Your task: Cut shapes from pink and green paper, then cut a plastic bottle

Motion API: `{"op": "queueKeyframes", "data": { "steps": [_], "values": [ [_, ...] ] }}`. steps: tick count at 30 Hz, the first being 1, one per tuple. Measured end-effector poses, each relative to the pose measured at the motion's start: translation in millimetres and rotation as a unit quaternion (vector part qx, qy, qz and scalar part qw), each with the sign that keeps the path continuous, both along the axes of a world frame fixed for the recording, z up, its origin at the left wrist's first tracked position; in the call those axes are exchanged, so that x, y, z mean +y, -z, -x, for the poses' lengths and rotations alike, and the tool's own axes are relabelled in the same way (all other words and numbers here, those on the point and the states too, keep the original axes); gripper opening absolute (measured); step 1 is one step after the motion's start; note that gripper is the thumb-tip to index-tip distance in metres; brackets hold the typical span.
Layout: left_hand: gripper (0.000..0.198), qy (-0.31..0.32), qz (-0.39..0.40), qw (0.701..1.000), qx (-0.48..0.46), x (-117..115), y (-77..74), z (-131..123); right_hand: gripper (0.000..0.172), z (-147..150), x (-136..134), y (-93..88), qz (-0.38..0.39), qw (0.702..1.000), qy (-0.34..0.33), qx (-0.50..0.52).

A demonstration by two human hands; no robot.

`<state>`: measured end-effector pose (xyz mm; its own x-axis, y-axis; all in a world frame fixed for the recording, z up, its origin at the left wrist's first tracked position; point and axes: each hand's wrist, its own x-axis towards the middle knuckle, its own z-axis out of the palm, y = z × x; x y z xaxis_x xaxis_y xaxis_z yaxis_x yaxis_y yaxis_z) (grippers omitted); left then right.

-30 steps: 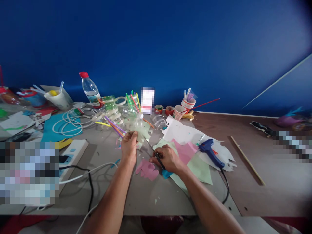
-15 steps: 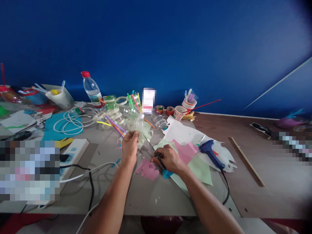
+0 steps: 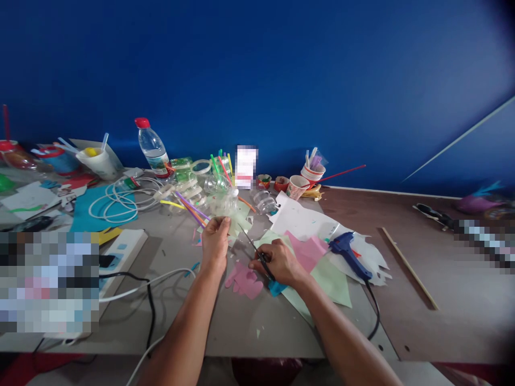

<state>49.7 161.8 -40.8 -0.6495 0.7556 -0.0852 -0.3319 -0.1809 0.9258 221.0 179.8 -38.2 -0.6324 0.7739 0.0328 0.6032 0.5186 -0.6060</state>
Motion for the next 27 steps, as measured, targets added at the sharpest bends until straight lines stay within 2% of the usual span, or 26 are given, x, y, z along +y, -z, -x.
{"op": "queueKeyframes", "data": {
  "steps": [12,27],
  "values": [
    [0.033,0.004,0.009,1.0,-0.02,0.1,0.9,-0.8,0.037,0.0,-0.9,-2.0,0.033,0.998,-0.013,0.042],
    [0.033,0.003,0.034,0.999,0.03,-0.6,0.5,-2.3,0.037,0.6,1.1,0.4,0.055,0.997,-0.014,0.059]
  ]
}}
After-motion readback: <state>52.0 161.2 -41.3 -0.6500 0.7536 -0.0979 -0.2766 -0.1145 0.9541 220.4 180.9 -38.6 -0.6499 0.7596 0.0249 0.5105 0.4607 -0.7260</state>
